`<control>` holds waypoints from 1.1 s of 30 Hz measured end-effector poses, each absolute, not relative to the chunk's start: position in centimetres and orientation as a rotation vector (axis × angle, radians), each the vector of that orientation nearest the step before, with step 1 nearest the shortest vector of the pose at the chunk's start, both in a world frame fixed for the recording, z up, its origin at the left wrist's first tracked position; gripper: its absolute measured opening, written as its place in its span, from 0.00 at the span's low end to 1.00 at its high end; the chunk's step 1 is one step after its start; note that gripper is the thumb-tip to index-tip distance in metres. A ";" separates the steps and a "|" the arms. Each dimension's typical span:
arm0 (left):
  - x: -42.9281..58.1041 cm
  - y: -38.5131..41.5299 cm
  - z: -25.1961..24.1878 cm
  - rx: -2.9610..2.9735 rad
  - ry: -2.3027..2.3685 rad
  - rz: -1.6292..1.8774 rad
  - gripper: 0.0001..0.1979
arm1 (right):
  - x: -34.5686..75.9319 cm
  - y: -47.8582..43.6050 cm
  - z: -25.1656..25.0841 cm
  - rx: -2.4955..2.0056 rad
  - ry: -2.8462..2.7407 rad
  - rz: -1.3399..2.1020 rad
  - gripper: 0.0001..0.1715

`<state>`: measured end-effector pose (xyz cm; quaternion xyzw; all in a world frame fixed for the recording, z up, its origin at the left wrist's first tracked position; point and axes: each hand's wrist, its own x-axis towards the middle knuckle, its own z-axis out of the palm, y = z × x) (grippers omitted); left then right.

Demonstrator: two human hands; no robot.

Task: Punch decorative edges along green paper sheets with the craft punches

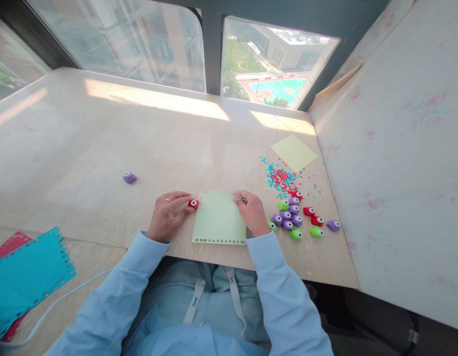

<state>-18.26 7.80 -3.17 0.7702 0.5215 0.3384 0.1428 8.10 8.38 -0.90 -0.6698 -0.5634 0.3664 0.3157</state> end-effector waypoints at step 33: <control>-18.1 7.5 -2.0 2.211 1.517 0.922 0.10 | 6.7 7.9 -0.1 -1.752 -1.422 1.033 0.20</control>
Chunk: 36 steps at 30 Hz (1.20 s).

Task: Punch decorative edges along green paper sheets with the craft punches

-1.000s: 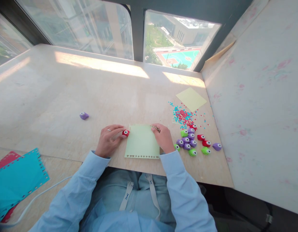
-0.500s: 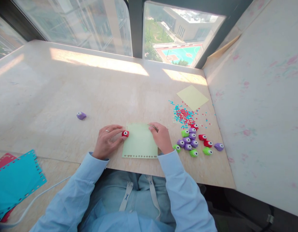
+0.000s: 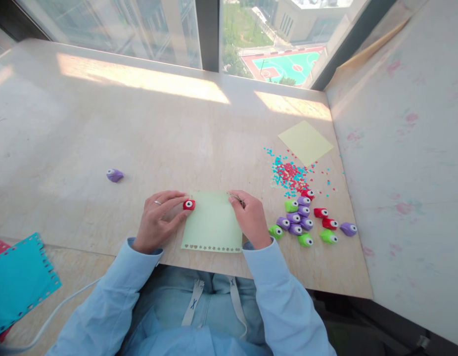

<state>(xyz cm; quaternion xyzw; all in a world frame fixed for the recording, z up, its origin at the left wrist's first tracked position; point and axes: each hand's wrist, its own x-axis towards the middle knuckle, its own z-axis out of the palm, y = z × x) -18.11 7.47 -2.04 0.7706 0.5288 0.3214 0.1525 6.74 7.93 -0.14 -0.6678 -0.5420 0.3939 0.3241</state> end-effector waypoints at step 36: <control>-17.9 7.3 -1.3 2.133 1.558 0.879 0.09 | 6.8 6.1 1.2 -1.610 -1.783 0.423 0.27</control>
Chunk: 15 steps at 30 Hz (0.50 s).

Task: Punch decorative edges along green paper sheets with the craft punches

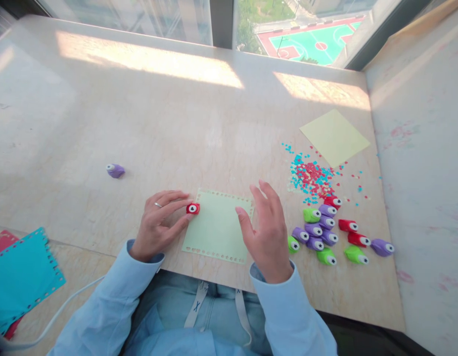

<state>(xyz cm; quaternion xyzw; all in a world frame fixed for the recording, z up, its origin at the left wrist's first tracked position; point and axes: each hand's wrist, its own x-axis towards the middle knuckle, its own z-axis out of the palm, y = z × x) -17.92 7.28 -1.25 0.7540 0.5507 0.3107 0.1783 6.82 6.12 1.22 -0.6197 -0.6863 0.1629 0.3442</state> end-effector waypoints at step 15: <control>-18.2 7.4 -1.4 2.158 1.527 0.879 0.09 | 5.1 4.3 -1.0 -1.336 -2.378 0.504 0.17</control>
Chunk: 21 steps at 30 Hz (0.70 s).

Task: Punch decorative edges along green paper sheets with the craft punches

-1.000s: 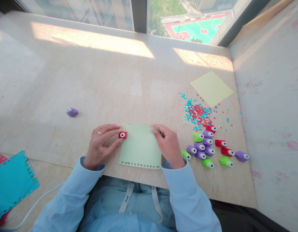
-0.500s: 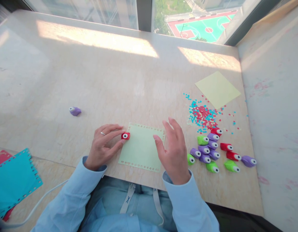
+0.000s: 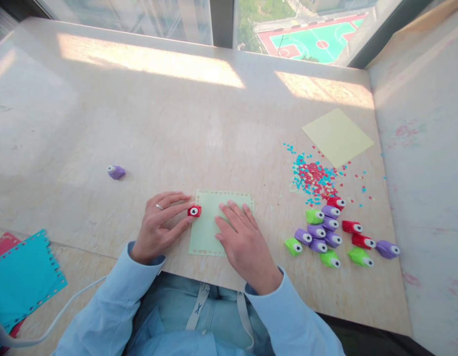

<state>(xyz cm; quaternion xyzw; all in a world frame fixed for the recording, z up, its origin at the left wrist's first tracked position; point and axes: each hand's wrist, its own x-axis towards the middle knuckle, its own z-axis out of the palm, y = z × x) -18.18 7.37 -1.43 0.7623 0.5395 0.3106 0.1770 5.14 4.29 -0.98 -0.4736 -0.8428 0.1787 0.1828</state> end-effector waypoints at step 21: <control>-18.1 7.4 -1.0 2.152 1.503 0.880 0.09 | 5.6 4.1 -1.8 -1.276 -2.350 0.477 0.20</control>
